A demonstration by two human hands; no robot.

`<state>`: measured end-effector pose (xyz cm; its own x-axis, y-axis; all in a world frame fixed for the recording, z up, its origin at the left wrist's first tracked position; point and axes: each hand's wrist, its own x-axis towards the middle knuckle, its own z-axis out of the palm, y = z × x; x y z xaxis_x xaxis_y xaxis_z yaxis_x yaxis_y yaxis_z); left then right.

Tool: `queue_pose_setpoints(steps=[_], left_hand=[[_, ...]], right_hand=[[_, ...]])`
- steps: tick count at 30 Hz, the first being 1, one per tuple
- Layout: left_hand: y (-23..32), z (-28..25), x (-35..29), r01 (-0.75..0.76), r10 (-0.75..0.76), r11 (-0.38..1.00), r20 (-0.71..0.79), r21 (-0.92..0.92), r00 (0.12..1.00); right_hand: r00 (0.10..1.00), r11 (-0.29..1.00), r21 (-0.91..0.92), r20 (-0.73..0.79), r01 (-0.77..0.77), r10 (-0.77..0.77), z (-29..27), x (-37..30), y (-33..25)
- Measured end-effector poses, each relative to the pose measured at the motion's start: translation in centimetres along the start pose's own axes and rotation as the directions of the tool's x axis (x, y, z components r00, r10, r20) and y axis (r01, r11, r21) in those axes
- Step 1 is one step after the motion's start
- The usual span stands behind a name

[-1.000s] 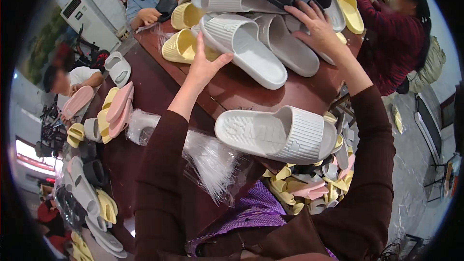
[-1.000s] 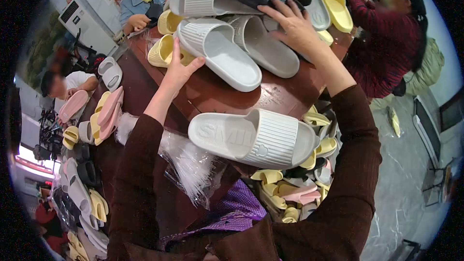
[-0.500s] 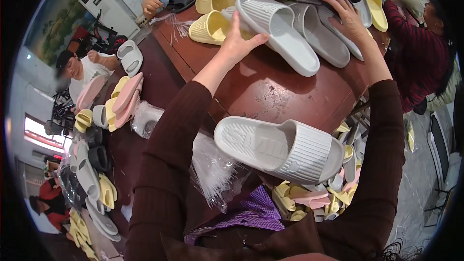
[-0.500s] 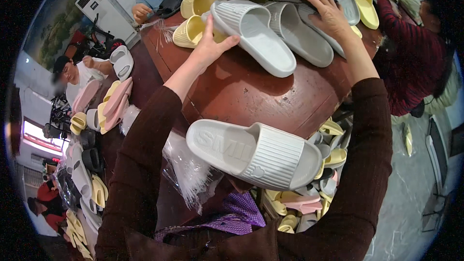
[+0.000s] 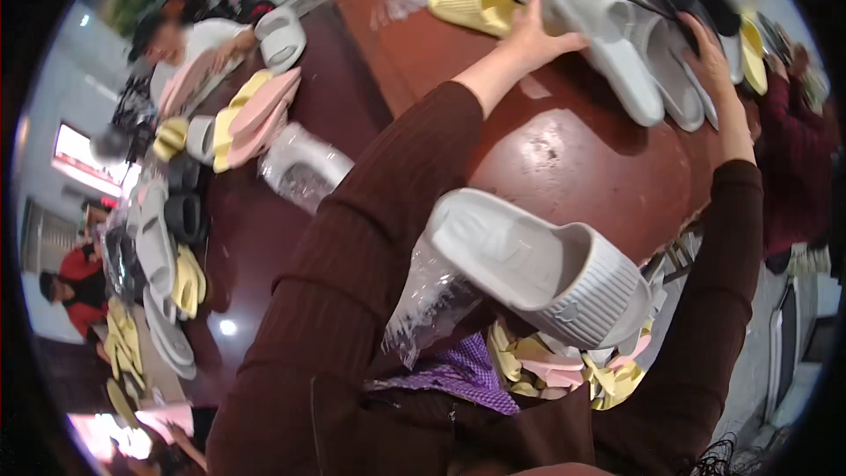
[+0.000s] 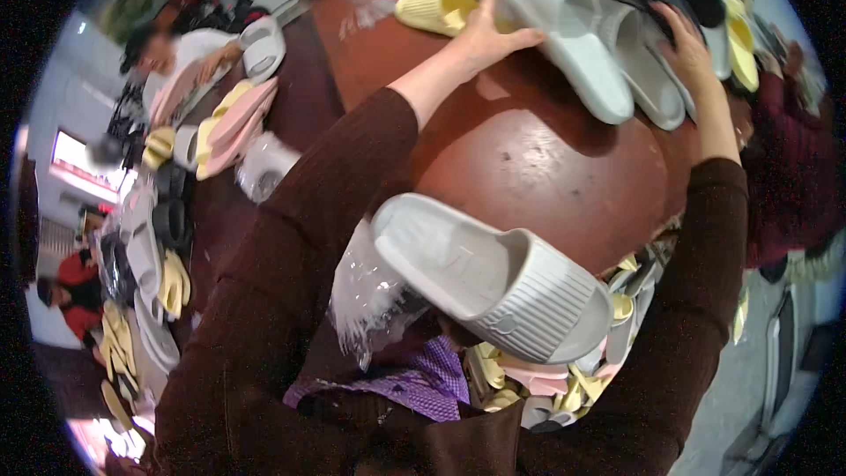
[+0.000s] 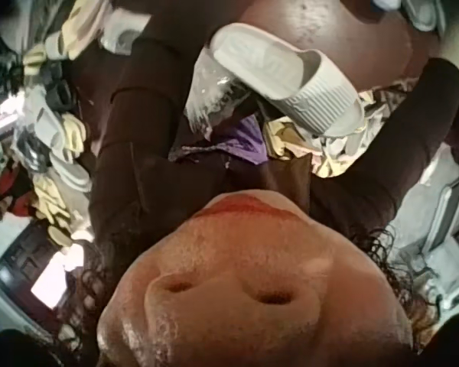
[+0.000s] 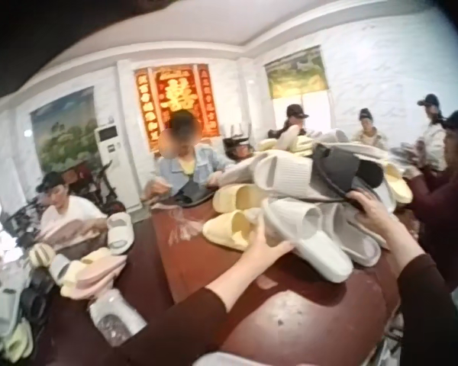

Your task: The person connects pairs of slippers by threading and fastening plastic ties through them by hand, sets them aside, and adjusts the buckle on their apron.

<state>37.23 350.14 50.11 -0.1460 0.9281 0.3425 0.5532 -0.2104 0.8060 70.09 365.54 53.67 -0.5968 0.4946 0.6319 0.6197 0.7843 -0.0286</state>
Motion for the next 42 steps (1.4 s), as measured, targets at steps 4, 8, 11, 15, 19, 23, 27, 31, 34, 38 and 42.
queue_pose_setpoints(steps=[4,8,11,15,19,23,27,31,34,38,42], left_hand=[[1.7,-2.6,-3.6,-0.076,0.067,0.991,-0.08,-0.106,0.995],[6.4,-7.4,-10.9,-0.188,0.21,0.964,0.099,-0.19,0.973],[10.9,-12.0,-18.1,-0.176,0.205,0.961,0.125,-0.214,0.971],[16.3,-19.8,-27.8,-0.226,0.283,0.783,0.008,-0.58,0.959],[17.2,-24.3,-33.9,-0.274,0.267,0.709,-0.112,-0.65,0.957],[17.8,-25.5,-38.4,-0.331,0.263,0.734,-0.202,-0.593,0.943],[16.6,-28.0,-40.9,-0.448,0.35,0.751,-0.282,-0.485,0.893],[15.1,-30.9,-44.0,-0.501,0.388,0.764,-0.331,-0.408,0.861],[14.1,-30.1,-45.9,-0.507,0.357,0.722,-0.375,-0.471,0.856],[15.2,-29.7,-46.8,-0.432,0.273,0.763,-0.367,-0.481,0.889],[16.5,-32.6,-52.1,-0.382,0.196,0.823,-0.421,-0.42,0.886]], right_hand=[[1.0,1.0,0.023,0.03,-0.004,0.003,0.4,0.6,0.8],[0.997,0.988,0.129,0.028,-0.08,0.077,0.8,0.0,1.3],[0.992,0.992,-0.005,0.019,0.123,-0.123,-1.0,-0.6,5.2],[0.975,0.939,-0.263,0.073,0.221,-0.209,0.0,-0.6,7.9],[0.968,0.954,-0.268,0.24,0.136,-0.07,0.2,-0.9,7.5],[0.967,0.991,-0.132,0.25,-0.019,0.052,-0.6,-1.3,1.8],[0.974,0.991,-0.131,0.225,0.01,0.019,-2.1,-1.8,-3.0],[0.926,0.982,-0.089,0.328,-0.165,0.186,-3.9,-3.6,-3.6],[0.956,1.0,-0.004,0.294,0.02,-0.018,-6.2,-2.3,-2.2],[0.963,0.996,0.03,0.255,0.086,-0.091,-6.5,0.3,-11.3],[0.965,0.973,0.134,0.157,0.188,-0.208,-12.1,0.0,-26.7]])
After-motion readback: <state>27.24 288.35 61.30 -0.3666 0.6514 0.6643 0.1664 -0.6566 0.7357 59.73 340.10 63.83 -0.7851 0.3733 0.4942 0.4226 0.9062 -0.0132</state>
